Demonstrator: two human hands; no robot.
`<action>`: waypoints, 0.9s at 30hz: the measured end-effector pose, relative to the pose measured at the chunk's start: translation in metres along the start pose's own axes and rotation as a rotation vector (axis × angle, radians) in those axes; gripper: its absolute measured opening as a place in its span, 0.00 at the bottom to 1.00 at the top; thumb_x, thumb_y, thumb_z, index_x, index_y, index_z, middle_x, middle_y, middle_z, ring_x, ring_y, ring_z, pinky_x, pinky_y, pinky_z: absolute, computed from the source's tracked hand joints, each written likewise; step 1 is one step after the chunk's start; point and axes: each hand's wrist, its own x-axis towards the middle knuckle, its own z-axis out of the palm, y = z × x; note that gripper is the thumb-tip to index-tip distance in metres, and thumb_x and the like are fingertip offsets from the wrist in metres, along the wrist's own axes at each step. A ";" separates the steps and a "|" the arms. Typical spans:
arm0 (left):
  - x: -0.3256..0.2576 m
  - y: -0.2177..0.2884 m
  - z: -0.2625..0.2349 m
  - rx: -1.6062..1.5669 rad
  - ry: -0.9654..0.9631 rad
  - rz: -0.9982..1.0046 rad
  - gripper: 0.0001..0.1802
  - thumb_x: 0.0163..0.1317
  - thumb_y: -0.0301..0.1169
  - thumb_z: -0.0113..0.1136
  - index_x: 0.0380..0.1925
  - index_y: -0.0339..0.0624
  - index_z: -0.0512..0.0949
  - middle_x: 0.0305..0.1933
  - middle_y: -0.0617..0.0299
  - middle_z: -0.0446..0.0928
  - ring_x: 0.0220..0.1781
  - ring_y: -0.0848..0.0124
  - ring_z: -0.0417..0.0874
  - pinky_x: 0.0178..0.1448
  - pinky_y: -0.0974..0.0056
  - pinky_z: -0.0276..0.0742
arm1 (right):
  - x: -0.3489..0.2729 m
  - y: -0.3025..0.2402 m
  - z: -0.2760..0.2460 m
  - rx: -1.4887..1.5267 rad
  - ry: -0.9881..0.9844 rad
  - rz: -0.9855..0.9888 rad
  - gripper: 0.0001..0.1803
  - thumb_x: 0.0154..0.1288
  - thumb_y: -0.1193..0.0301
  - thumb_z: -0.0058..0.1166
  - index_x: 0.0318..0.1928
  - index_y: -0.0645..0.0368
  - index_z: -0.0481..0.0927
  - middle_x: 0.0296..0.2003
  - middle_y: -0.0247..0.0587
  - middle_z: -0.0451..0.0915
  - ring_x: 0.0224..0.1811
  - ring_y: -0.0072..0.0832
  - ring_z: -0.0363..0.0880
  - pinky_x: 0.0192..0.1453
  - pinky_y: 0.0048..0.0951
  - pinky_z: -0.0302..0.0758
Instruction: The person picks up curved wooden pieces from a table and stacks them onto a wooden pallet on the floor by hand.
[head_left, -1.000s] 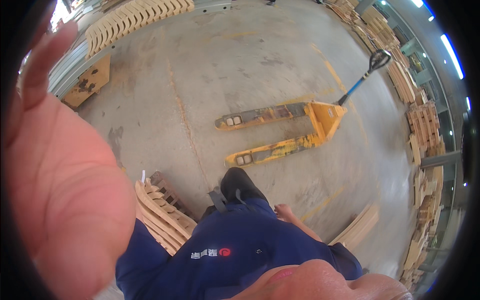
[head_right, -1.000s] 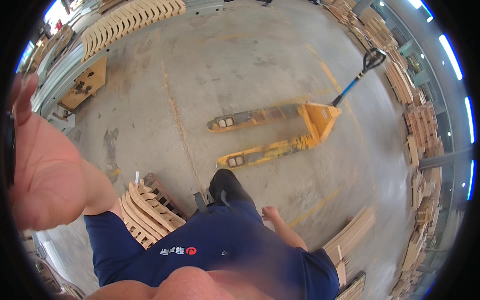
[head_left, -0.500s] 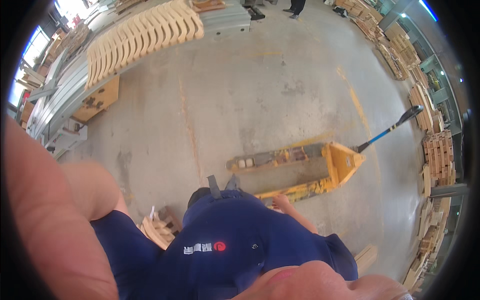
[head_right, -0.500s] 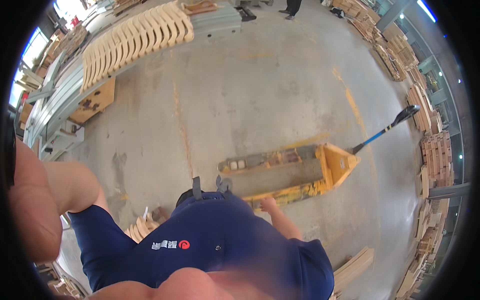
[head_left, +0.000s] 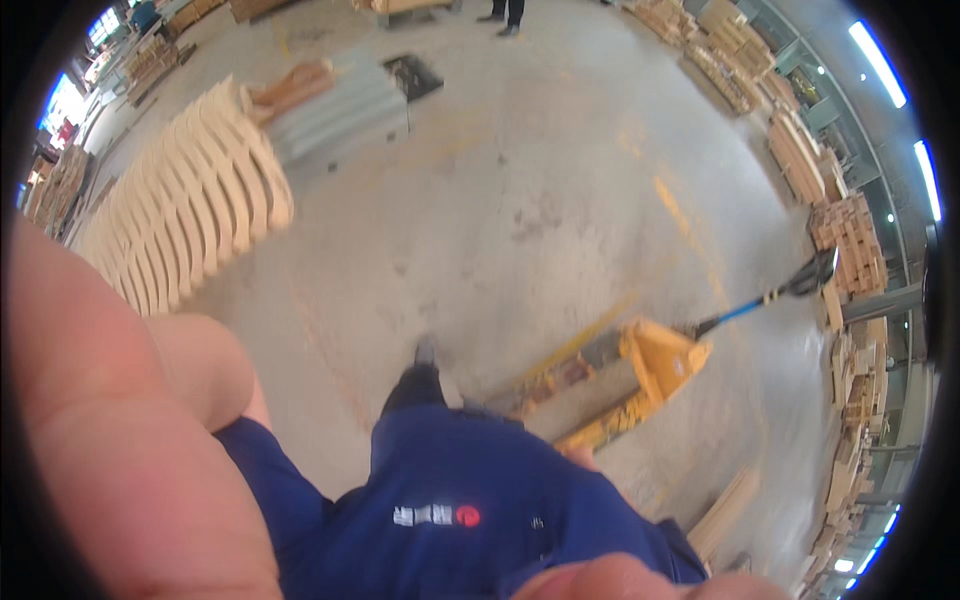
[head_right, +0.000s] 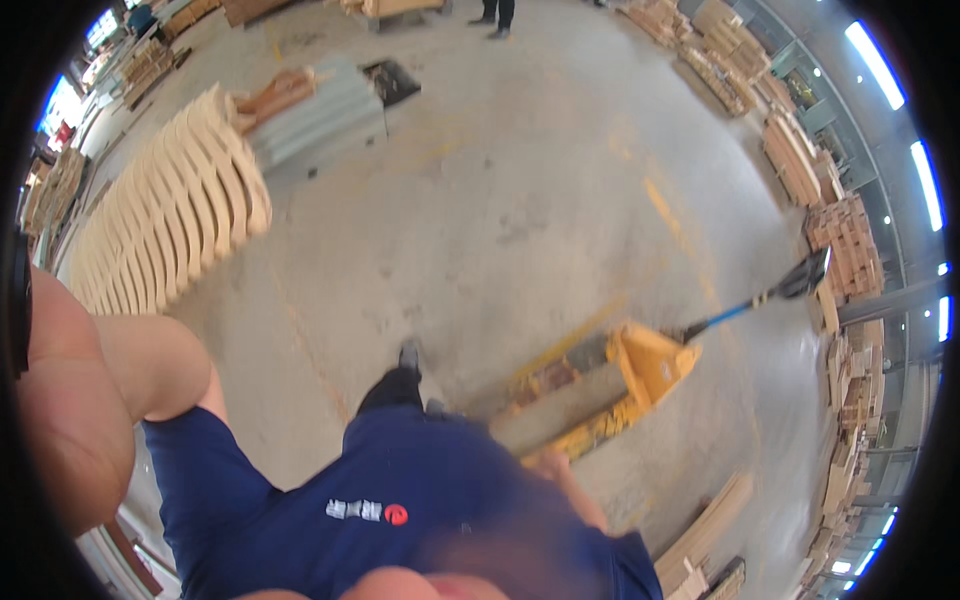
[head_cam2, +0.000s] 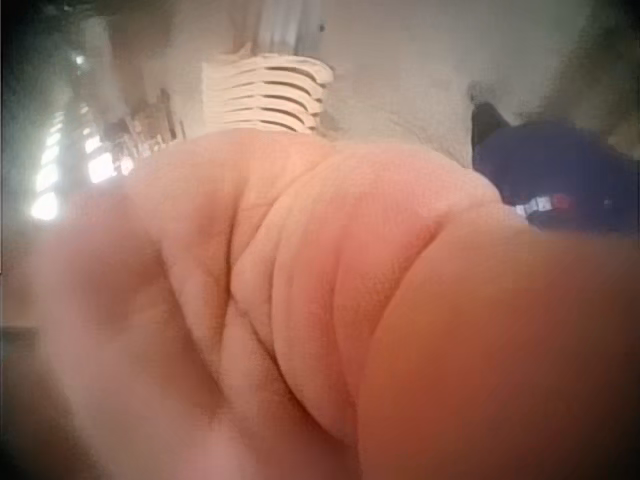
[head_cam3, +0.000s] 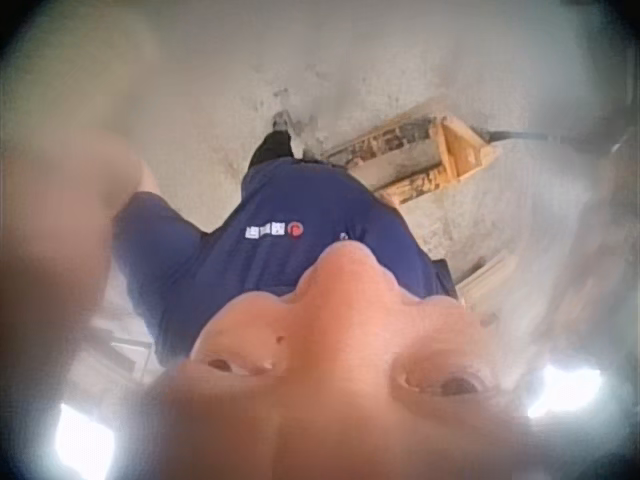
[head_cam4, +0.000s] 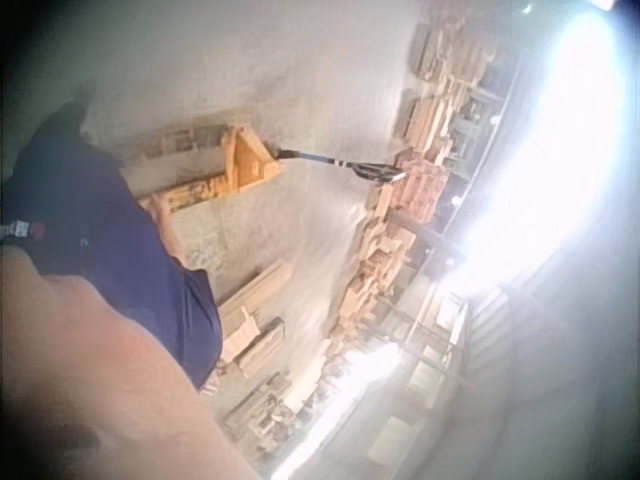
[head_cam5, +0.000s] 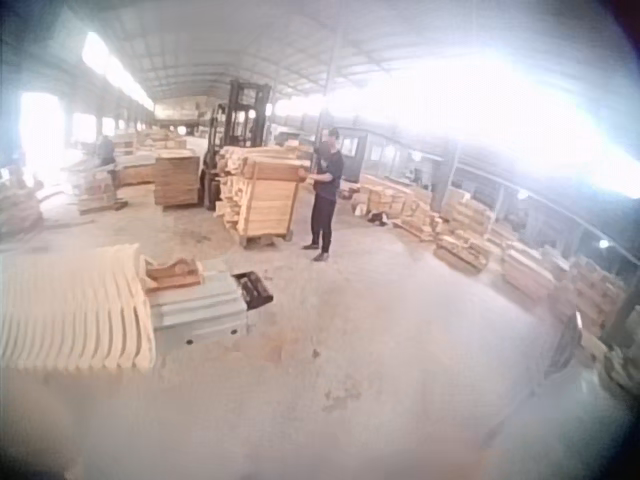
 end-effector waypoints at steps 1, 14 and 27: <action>-0.008 -0.034 0.022 -0.004 0.016 -0.017 0.28 0.71 0.44 0.52 0.60 0.31 0.71 0.60 0.41 0.75 0.57 0.47 0.81 0.62 0.46 0.76 | 0.009 -0.017 -0.003 -0.059 -0.013 -0.008 0.13 0.70 0.64 0.50 0.42 0.61 0.80 0.25 0.40 0.79 0.21 0.32 0.78 0.26 0.32 0.77; -0.087 -0.356 0.296 0.061 0.072 -0.223 0.26 0.72 0.42 0.52 0.59 0.32 0.72 0.62 0.40 0.74 0.59 0.45 0.80 0.63 0.44 0.75 | 0.278 -0.478 -0.122 -0.048 -0.036 -0.152 0.14 0.70 0.63 0.52 0.43 0.60 0.83 0.28 0.43 0.82 0.29 0.37 0.82 0.32 0.37 0.78; -0.045 -0.647 0.510 0.318 0.011 -0.276 0.23 0.72 0.40 0.53 0.58 0.34 0.73 0.63 0.39 0.73 0.61 0.43 0.79 0.65 0.41 0.74 | 0.448 -0.814 -0.362 0.306 0.045 -0.141 0.12 0.63 0.66 0.55 0.42 0.60 0.80 0.28 0.40 0.80 0.21 0.33 0.77 0.21 0.33 0.71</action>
